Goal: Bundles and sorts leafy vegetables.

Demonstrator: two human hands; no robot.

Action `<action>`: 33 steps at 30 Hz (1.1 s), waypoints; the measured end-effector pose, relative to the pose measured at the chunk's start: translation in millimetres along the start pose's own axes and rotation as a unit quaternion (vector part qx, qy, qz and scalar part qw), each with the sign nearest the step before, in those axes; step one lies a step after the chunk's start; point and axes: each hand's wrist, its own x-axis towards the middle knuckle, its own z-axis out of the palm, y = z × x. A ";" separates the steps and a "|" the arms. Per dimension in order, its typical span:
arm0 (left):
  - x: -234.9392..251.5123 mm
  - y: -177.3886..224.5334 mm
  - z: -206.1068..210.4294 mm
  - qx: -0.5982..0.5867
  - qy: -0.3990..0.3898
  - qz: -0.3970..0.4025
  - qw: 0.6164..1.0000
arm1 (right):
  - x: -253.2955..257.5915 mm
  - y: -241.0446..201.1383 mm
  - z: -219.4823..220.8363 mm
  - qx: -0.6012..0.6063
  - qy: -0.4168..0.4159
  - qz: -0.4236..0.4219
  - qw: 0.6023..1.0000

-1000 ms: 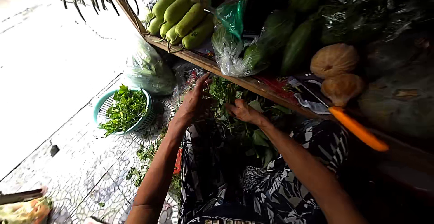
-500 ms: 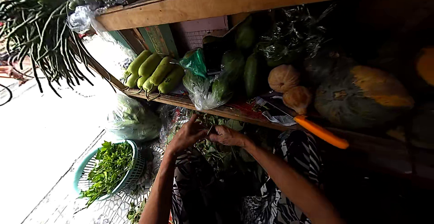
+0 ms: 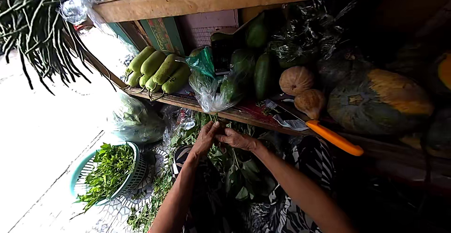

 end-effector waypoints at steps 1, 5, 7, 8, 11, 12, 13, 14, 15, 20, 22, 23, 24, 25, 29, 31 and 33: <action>1.3 1.3 2.3 0.005 0.025 0.000 1.000 | 0.6 -1.5 0.6 -0.046 0.020 0.001 0.999; 8.2 0.5 5.4 0.068 0.060 -0.011 0.996 | 1.6 0.0 4.0 -0.141 0.086 0.013 0.986; 9.3 -1.2 0.9 0.157 0.032 0.001 0.987 | -0.2 -2.5 -1.5 -0.053 0.095 -0.006 0.994; 8.3 -2.0 -0.3 0.204 0.025 0.012 0.979 | -2.2 -5.8 -6.6 -0.003 0.107 -0.006 0.994; 0.9 -13.2 1.6 0.252 0.089 0.121 0.956 | -4.4 -9.8 -26.6 0.092 0.124 -0.014 0.988; -1.3 -15.5 0.5 0.182 0.088 0.140 0.969 | -4.5 -9.4 -30.3 0.111 0.122 -0.018 0.986; -3.4 -15.7 -1.0 0.072 0.075 0.136 0.985 | -4.8 -8.4 -32.3 0.126 0.118 -0.018 0.985; -4.6 -14.6 -3.0 -0.040 0.062 0.121 0.990 | -4.8 -7.2 -33.6 0.138 0.117 -0.015 0.983; -5.5 -12.2 -5.2 -0.129 0.049 0.101 0.985 | -4.4 -5.0 -34.3 0.150 0.120 -0.010 0.981; -8.0 -0.6 -6.9 -0.512 0.089 0.000 0.854 | 5.0 -4.6 -22.0 0.194 0.197 0.008 0.961; -5.5 2.3 -8.7 -0.638 0.135 -0.035 0.757 | 9.5 -4.1 -12.5 0.167 0.227 0.006 0.959; -4.1 3.4 -9.1 -0.668 0.154 -0.044 0.727 | 10.4 -2.9 -8.1 0.132 0.227 0.000 0.965; -3.1 3.7 -9.6 -0.673 0.168 -0.054 0.718 | 10.3 -2.4 -2.9 0.093 0.224 -0.009 0.970; -1.9 3.9 -9.7 -0.656 0.176 -0.066 0.731 | 9.3 -3.4 2.8 0.049 0.217 -0.019 0.975; -1.9 3.1 -4.5 -0.472 0.158 -0.062 0.865 | 3.4 -2.8 14.3 -0.105 0.205 -0.031 0.972; -2.8 2.0 -4.8 -0.403 0.112 -0.027 0.908 | 2.4 5.4 12.4 -0.190 0.210 -0.020 0.959; -2.8 3.2 -5.4 -0.348 0.102 -0.025 0.932 | -0.3 8.5 12.7 -0.276 0.200 0.001 0.940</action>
